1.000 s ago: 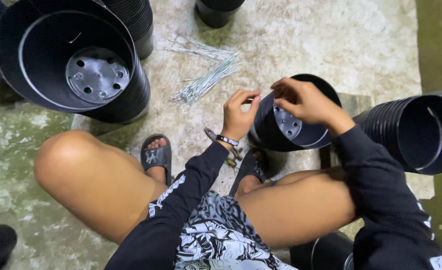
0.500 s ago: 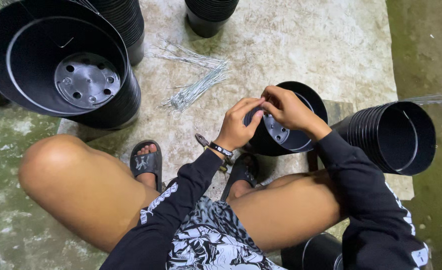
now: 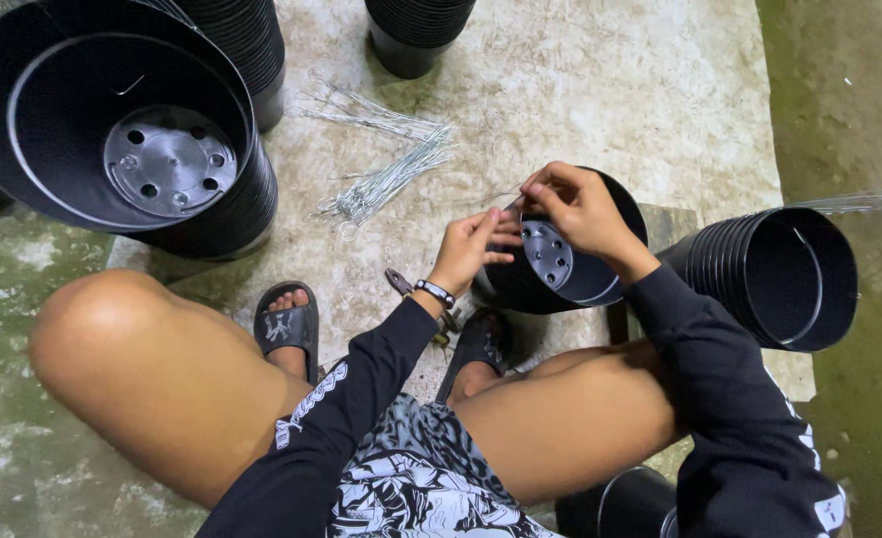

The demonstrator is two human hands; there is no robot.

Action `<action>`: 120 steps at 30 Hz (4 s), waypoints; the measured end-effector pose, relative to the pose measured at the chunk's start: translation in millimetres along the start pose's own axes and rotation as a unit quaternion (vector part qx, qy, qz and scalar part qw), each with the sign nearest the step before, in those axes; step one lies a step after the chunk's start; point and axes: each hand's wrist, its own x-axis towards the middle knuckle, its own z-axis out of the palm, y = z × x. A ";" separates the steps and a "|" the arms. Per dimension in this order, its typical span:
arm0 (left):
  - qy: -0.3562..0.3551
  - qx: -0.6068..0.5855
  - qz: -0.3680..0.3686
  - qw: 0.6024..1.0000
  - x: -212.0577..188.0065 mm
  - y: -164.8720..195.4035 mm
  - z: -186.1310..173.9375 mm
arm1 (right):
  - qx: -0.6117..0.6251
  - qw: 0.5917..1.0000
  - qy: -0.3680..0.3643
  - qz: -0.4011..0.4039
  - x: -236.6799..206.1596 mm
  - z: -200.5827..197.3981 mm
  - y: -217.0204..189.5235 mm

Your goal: The person sits on the floor and assembles metal wire hangers into black plastic plant pots. They bend and twist wire ties into loops, insert them through holes in the pot base, and secure them to form a hanging mechanism. The person uses pliers to cut and shape the wire, then stacks the finished pots.

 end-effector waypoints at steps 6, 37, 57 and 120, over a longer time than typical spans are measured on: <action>0.033 -0.088 0.035 0.995 1.5 16.0 -11.9 | -0.132 0.980 -0.089 -0.117 -9.3 15.8 -11.0; 0.083 -0.069 0.024 0.994 14.5 15.3 -32.4 | -0.439 0.878 -0.112 -0.151 -32.2 45.6 -39.3; -0.005 -0.246 0.062 0.967 1.3 7.1 -6.6 | 0.042 0.987 -0.140 0.066 -16.1 36.4 20.2; 0.044 -0.179 0.037 0.982 16.0 11.0 -20.7 | -0.313 0.941 -0.100 -0.085 -25.1 49.7 -31.6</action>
